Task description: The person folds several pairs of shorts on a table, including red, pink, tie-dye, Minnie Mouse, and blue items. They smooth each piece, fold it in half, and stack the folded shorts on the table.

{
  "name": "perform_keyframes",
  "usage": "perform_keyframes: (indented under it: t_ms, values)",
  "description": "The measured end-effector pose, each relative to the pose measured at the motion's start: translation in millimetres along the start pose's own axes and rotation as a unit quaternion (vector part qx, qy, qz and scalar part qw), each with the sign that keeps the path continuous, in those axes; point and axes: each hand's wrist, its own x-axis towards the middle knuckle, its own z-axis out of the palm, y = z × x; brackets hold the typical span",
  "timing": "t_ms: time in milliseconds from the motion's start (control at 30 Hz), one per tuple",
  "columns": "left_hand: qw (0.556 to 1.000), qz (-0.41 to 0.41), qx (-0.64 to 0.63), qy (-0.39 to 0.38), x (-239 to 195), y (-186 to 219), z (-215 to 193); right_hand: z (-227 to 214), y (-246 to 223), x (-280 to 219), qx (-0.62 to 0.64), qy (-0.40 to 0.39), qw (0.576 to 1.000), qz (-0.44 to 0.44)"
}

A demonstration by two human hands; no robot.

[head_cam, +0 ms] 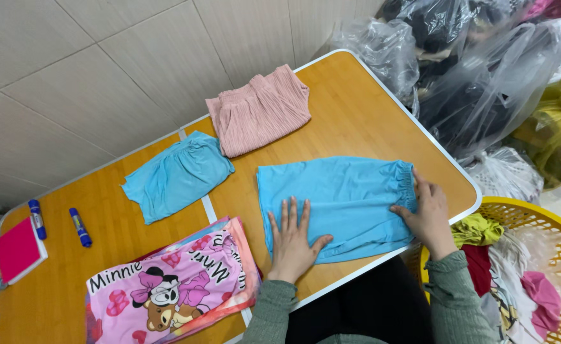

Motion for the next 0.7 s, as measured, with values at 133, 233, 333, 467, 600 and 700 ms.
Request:
perform_keyframes:
  t_ms: [133, 233, 333, 467, 600, 700]
  values:
    - [1.0, 0.012, -0.006, 0.003, -12, 3, -11, -16, 3, -13, -0.063, -0.016, 0.998, -0.026]
    - [0.999, 0.034, -0.017, -0.014, -27, 2, -15, -25, 10, -20, -0.1, -0.08, 0.991, -0.04]
    - [0.998, 0.037, -0.048, -0.011, -36, -4, -18, -32, 16, -25, -0.101, -0.095, 0.988, -0.069]
    - [0.995, -0.01, -0.089, 0.05, -45, -11, -25, -40, 20, -28, -0.101, -0.056, 0.987, -0.115]
    - [0.996, -0.008, -0.091, -0.002, -48, -14, -38, -40, 21, -28, -0.101, -0.118, 0.976, -0.155]
    - [0.996, -0.003, -0.088, -0.016, -45, -14, -47, -39, 24, -27, -0.113, -0.154, 0.972, -0.138]
